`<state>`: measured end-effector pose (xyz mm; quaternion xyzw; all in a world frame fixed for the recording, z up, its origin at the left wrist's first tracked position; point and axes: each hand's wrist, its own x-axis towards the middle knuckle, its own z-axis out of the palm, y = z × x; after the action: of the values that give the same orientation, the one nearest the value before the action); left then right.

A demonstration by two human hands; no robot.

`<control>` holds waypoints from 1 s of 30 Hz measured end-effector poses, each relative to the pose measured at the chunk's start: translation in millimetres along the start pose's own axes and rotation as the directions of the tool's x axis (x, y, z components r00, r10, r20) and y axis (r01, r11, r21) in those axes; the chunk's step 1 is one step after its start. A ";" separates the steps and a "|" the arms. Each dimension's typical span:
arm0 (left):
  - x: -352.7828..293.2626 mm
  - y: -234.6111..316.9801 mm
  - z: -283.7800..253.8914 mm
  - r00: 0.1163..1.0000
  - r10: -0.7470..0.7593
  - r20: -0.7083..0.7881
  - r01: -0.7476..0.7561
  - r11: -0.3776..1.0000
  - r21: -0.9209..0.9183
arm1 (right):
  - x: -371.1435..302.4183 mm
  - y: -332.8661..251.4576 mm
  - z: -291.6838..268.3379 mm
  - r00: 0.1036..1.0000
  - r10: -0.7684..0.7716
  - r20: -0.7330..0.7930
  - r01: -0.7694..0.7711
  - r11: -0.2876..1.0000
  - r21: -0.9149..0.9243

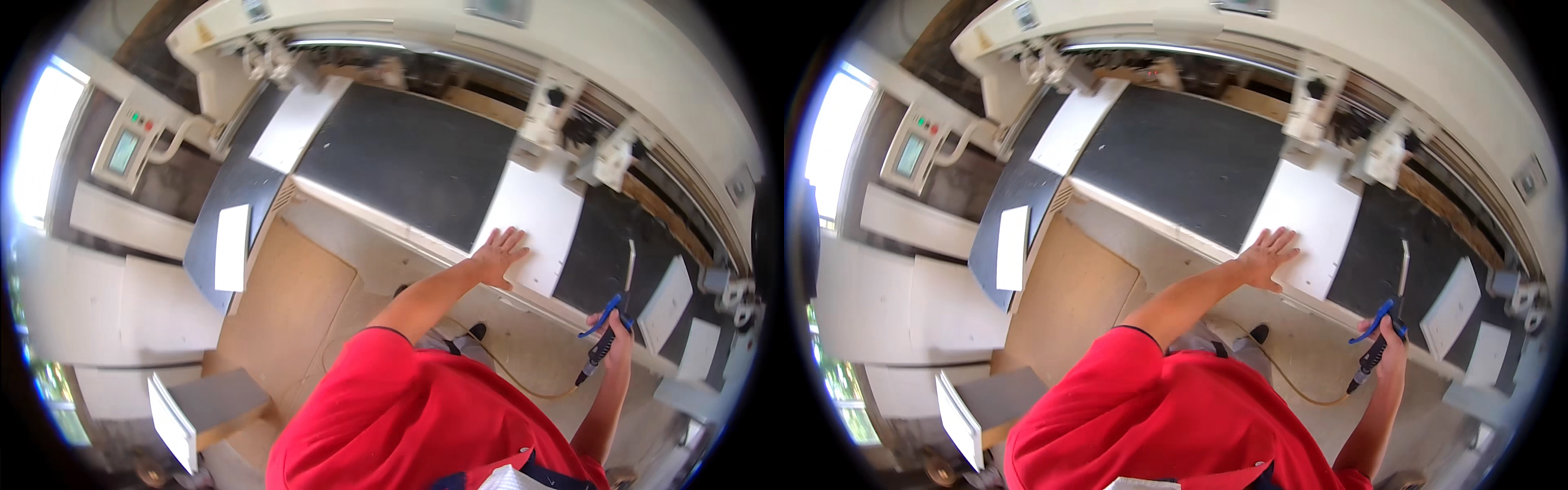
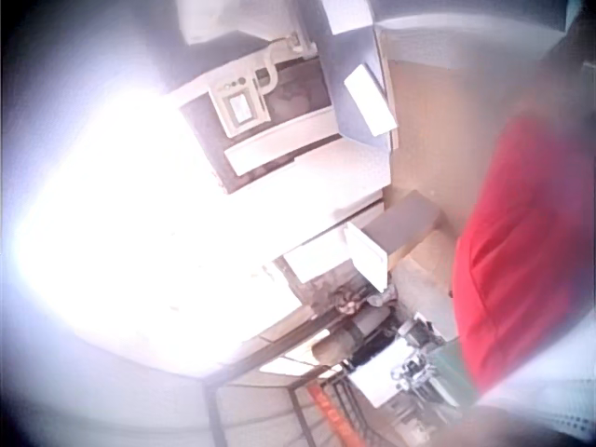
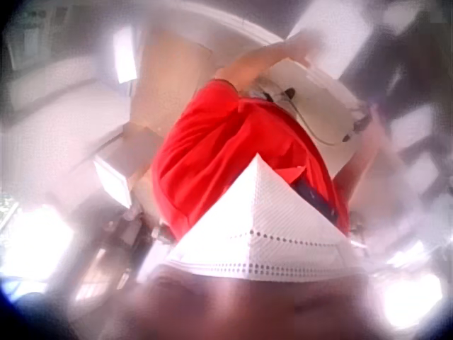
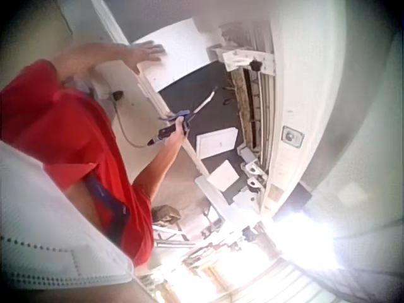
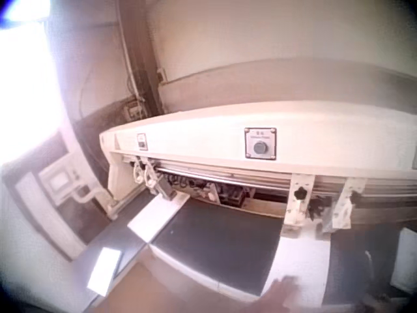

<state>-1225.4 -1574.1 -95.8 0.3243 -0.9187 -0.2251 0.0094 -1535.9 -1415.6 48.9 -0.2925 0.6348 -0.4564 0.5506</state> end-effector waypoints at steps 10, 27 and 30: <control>-379.2 -298.0 -102.8 0.281 -0.739 -0.613 0.832 0.506 -0.228 | 55.3 47.1 287.2 0.939 0.228 0.256 -0.087 0.881 -0.465; -552.9 -521.3 -150.4 0.177 -0.831 -0.528 0.828 0.415 -0.376 | 159.4 37.7 671.0 0.846 0.443 0.296 -0.253 0.824 -0.507; -470.2 -588.1 -180.4 0.270 -0.809 -0.521 0.809 0.485 -0.333 | 172.4 51.5 704.4 0.816 0.431 0.385 -0.058 0.724 -0.687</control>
<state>-476.8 -1770.2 -120.0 0.7986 -0.5643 -0.0785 0.1942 -887.0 -1726.4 -55.8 -0.4858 0.6127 -0.0317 0.6225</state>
